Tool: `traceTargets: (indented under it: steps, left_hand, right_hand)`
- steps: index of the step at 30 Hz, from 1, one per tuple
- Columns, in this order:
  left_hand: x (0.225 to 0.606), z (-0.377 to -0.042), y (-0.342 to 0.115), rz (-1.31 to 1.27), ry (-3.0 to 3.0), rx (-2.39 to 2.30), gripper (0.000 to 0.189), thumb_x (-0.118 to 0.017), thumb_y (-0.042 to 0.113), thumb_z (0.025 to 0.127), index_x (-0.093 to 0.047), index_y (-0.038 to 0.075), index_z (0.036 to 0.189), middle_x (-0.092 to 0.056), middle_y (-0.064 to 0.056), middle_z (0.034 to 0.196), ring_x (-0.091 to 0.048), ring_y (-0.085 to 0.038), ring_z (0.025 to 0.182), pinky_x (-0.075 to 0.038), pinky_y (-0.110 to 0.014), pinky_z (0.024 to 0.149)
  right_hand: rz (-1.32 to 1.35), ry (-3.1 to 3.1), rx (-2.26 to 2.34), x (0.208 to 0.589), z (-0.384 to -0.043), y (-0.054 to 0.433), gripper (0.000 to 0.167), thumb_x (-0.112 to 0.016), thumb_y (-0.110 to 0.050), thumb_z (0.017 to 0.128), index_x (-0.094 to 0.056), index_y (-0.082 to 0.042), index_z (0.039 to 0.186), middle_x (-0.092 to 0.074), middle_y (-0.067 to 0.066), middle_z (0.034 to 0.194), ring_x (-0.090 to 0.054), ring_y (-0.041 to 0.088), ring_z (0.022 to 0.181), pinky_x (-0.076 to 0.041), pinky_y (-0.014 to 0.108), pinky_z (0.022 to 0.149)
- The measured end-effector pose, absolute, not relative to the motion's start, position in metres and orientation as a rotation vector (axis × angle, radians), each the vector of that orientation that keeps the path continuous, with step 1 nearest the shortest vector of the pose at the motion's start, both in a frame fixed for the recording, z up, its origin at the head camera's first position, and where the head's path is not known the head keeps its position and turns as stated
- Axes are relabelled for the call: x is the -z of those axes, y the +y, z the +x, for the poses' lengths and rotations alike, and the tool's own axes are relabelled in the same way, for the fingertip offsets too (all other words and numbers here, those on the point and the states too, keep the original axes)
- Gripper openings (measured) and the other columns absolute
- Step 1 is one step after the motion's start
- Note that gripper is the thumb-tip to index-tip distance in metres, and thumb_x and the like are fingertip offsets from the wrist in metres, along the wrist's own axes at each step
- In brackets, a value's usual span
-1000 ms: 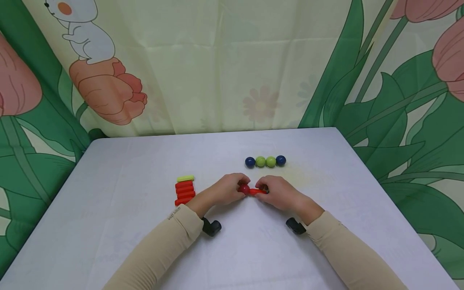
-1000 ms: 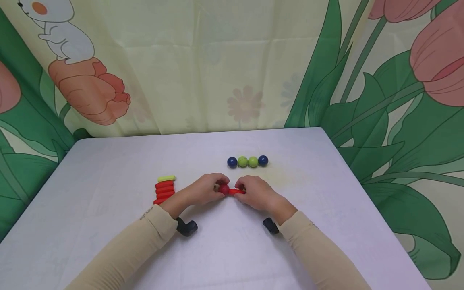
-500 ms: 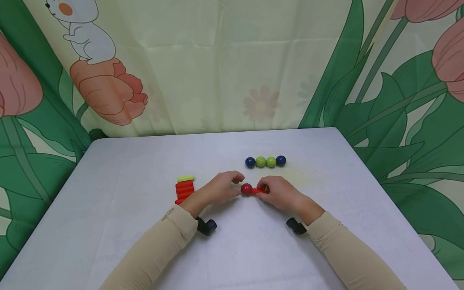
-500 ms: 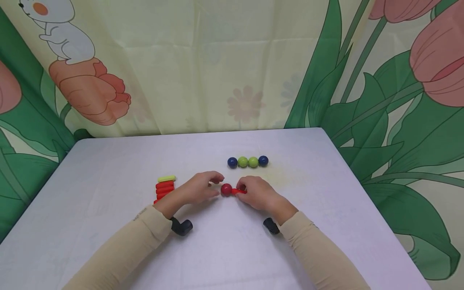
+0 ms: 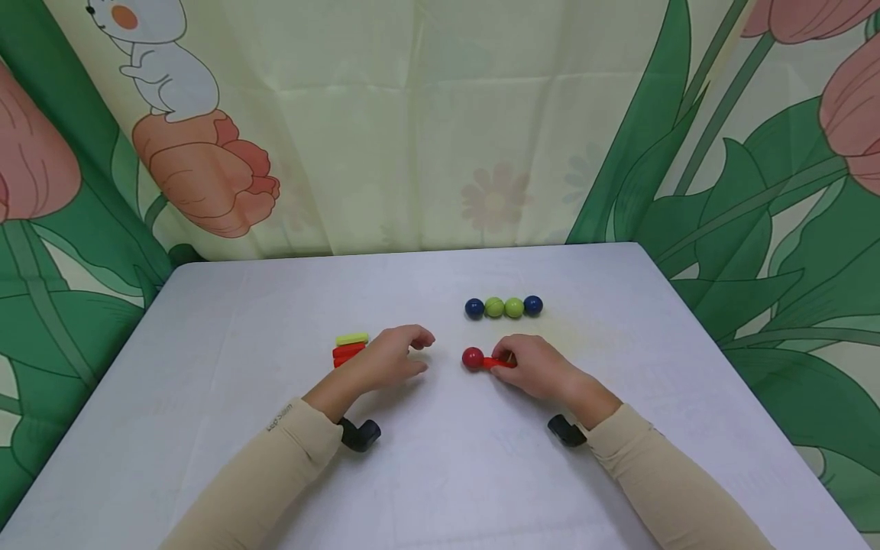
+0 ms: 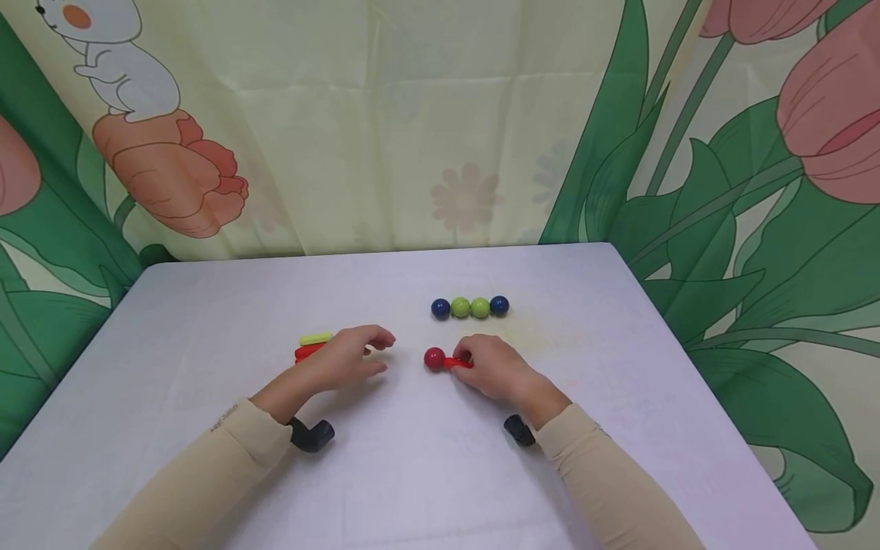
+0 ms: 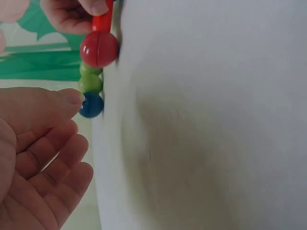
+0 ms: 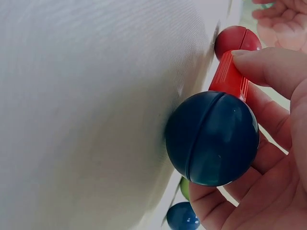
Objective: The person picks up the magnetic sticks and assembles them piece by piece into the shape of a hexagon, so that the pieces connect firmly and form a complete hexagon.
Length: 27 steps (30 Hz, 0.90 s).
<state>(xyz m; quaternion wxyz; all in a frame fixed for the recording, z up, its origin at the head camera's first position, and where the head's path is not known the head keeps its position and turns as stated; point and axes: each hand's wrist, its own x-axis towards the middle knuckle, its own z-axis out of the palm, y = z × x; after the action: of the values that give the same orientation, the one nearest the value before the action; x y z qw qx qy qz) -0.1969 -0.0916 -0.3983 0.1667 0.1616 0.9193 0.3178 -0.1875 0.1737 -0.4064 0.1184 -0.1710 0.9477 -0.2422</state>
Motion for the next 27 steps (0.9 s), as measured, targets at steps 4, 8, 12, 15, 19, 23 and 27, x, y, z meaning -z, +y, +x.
traceTargets:
  steps: [4, 8, 12, 15, 19, 23, 27]
  left_hand:
    - [0.396, -0.191, -0.109, 0.505, 2.64, -0.908, 0.041, -0.077, 0.013, 0.089, -0.062, 0.009, 0.127, -0.064, -0.001, 0.12, -0.058, -0.021, 0.115, -0.05, -0.037, 0.095]
    - [0.394, -0.184, -0.127, 0.568, 2.657, -0.931, 0.041, -0.077, 0.013, 0.088, -0.062, 0.006, 0.126, -0.065, -0.003, 0.121, -0.059, -0.022, 0.115, -0.048, -0.04, 0.098]
    - [0.396, -0.178, -0.142, 0.584, 2.691, -0.94, 0.041, -0.077, 0.012, 0.086, -0.063, 0.005, 0.124, -0.065, -0.003, 0.119, -0.061, -0.022, 0.107, -0.049, -0.038, 0.094]
    - [0.398, -0.174, -0.152, 0.597, 2.727, -0.93, 0.04, -0.079, 0.011, 0.085, -0.064, 0.004, 0.122, -0.066, -0.004, 0.116, -0.061, -0.019, 0.095, -0.051, -0.036, 0.087]
    - [0.4, -0.168, -0.163, 0.58, 2.761, -0.897, 0.036, -0.079, 0.008, 0.085, -0.065, 0.002, 0.118, -0.066, -0.003, 0.107, -0.059, -0.017, 0.089, -0.052, -0.035, 0.084]
    - [0.401, -0.163, -0.172, 0.536, 2.783, -0.86, 0.032, -0.078, 0.005, 0.085, -0.066, 0.002, 0.114, -0.065, -0.002, 0.102, -0.06, -0.021, 0.095, -0.053, -0.038, 0.085]
    - [0.402, -0.157, -0.178, 0.479, 2.787, -0.844, 0.03, -0.078, 0.005, 0.085, -0.065, 0.004, 0.112, -0.065, -0.001, 0.104, -0.06, -0.023, 0.1, -0.054, -0.04, 0.087]
  right_hand:
    - [-0.514, 2.778, 0.71, 0.407, -0.187, 0.176, 0.018, -0.074, -0.018, 0.091, -0.069, -0.01, 0.106, -0.061, -0.002, 0.089, -0.055, 0.017, 0.082, -0.05, 0.031, 0.075]
    - [-0.517, 2.779, 0.706, 0.407, -0.188, 0.177, 0.018, -0.074, -0.018, 0.091, -0.069, -0.009, 0.106, -0.061, -0.002, 0.089, -0.055, 0.017, 0.082, -0.05, 0.031, 0.074]
    - [-0.514, 2.78, 0.706, 0.407, -0.188, 0.177, 0.018, -0.074, -0.019, 0.092, -0.069, -0.009, 0.107, -0.061, -0.002, 0.089, -0.055, 0.017, 0.083, -0.05, 0.031, 0.075]
    - [-0.516, 2.784, 0.71, 0.407, -0.187, 0.178, 0.018, -0.074, -0.018, 0.092, -0.069, -0.009, 0.107, -0.061, -0.002, 0.089, -0.055, 0.017, 0.083, -0.05, 0.031, 0.075]
    - [-0.517, 2.784, 0.715, 0.408, -0.186, 0.179, 0.018, -0.074, -0.018, 0.091, -0.069, -0.009, 0.106, -0.061, -0.002, 0.088, -0.055, 0.017, 0.082, -0.05, 0.031, 0.074]
    - [-0.51, 2.781, 0.721, 0.408, -0.186, 0.18, 0.017, -0.074, -0.018, 0.091, -0.069, -0.01, 0.106, -0.061, -0.002, 0.088, -0.055, 0.017, 0.082, -0.049, 0.031, 0.074]
    - [-0.507, 2.781, 0.725, 0.409, -0.186, 0.182, 0.017, -0.074, -0.018, 0.092, -0.069, -0.01, 0.105, -0.061, -0.002, 0.088, -0.055, 0.017, 0.082, -0.049, 0.031, 0.073]
